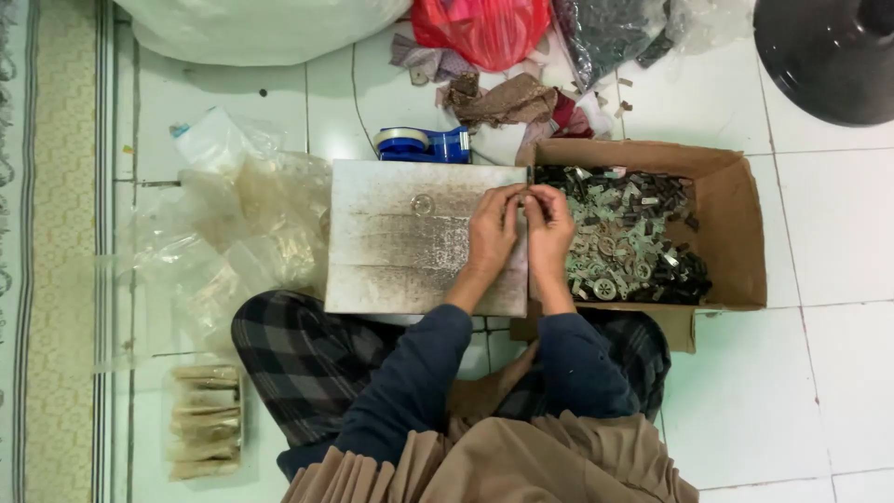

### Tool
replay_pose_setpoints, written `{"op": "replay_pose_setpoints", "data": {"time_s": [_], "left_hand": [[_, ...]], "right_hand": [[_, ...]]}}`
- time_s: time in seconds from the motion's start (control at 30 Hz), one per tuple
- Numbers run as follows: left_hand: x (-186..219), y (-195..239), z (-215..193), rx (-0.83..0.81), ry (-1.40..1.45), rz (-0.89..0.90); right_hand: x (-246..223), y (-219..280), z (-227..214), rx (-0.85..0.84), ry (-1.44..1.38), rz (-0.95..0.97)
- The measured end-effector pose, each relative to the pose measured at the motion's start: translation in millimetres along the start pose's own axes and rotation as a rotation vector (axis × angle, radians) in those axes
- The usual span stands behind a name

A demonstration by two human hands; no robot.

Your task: The person sorts small metal components from a box, places them into circular patterns on a board, and then puts them into small plastic bags.

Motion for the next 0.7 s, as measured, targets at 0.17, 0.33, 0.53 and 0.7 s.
{"op": "replay_pose_setpoints", "data": {"time_s": [0.17,0.33,0.53,0.7], "left_hand": [[-46.6,8.4,-80.9,0.063,-0.581,0.014],[-77.3,28.5,-103.9,0.027,-0.828,-0.004],[-74.1,30.7,-95.9,0.084,-0.85,0.139],[-56.1,25.5,-87.4,0.095,-0.745,0.161]], "right_hand": [[12.2,23.8,92.6,-0.186,0.081,-0.108],[18.0,39.5,122.8,-0.232,0.389,-0.277],[35.1,38.3,117.0,-0.241,0.471,-0.209],[-2.6,21.3,71.8,-0.147,0.175,-0.139]]}}
Point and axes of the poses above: each hand's wrist, its own y-axis away from the middle knuckle, its own z-axis out of the palm, x = y × z, the point moved 8 cm from there along -y, towards the middle knuckle, and after that the axes turned 5 degrees about -y, right-handed, at the moved point
